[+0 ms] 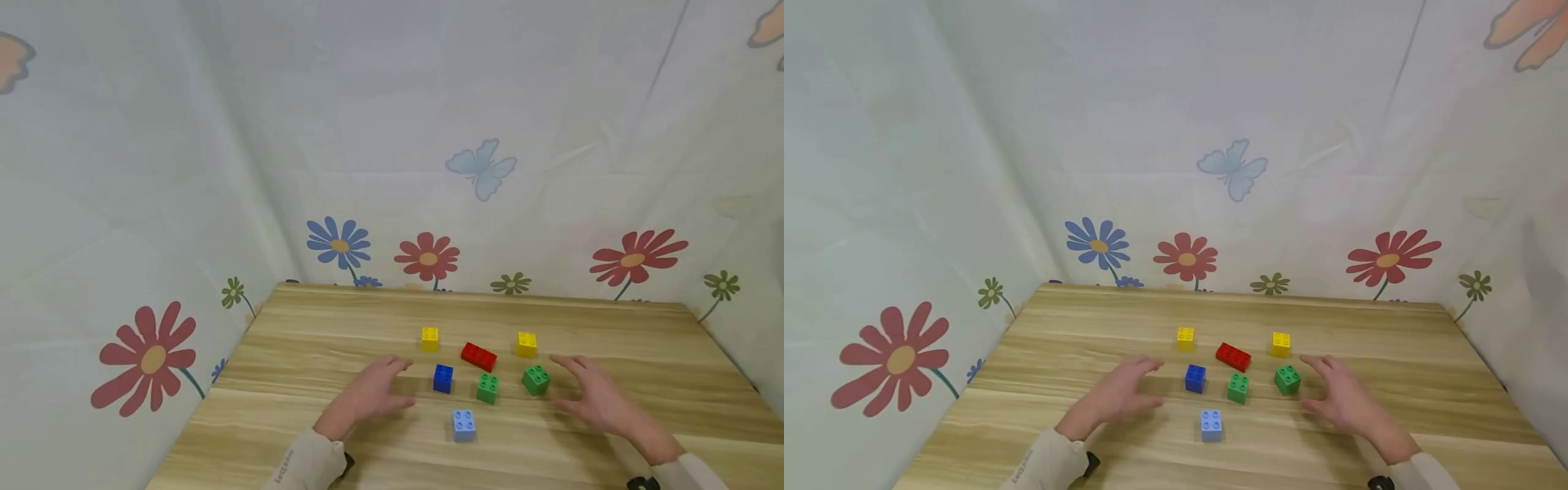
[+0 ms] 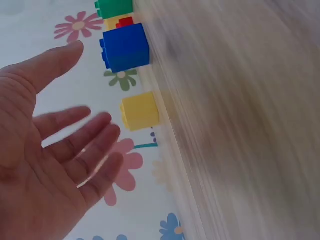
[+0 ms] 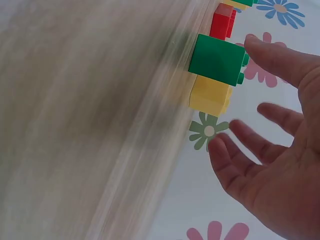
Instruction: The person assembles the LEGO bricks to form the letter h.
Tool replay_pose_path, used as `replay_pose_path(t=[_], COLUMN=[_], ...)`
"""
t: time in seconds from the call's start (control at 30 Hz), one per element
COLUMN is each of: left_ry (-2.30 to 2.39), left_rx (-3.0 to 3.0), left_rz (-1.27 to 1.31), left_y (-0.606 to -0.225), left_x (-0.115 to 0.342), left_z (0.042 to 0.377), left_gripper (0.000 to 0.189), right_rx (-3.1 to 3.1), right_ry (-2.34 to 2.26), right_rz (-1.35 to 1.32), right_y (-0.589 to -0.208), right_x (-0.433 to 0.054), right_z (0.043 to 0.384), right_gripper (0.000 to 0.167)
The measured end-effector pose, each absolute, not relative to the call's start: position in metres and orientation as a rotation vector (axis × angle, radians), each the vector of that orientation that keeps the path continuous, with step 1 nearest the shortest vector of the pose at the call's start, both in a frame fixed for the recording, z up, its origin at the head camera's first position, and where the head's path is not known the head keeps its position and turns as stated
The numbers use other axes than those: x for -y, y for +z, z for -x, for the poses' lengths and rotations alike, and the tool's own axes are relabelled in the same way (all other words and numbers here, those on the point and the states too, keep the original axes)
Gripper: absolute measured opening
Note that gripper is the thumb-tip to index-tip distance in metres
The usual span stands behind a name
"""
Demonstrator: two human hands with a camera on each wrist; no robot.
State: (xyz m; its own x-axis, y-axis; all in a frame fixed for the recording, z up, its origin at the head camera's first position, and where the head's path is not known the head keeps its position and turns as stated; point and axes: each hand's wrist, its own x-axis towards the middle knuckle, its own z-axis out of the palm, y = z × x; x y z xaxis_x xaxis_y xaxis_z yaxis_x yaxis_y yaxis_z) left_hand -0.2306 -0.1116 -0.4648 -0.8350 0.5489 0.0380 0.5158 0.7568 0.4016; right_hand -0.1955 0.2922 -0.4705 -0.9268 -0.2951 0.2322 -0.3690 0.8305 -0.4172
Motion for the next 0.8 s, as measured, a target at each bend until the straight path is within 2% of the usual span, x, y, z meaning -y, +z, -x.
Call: replay_pose_path(t=[0.27,0.63,0.8], left_ry=[0.883,0.791,0.730], left_rx=[-2.597,-2.512,-2.489], left_rz=[-0.944,-1.118,-1.142], left_y=[-0.462,-0.466,-0.469], left_x=[0.092,0.058,0.048], left_z=[0.226,0.220,0.217], left_gripper=[0.045,0.060,0.059], right_rx=[2.904,2.923,2.966], right_ry=[0.831,1.015,1.050], right_rz=[-0.560,-0.686,-0.684], right_y=[-0.469,-0.468,-0.469], right_x=[-0.292,-0.288,-0.285], right_z=[0.201,0.214,0.216], right_gripper=[0.065,0.059,0.057])
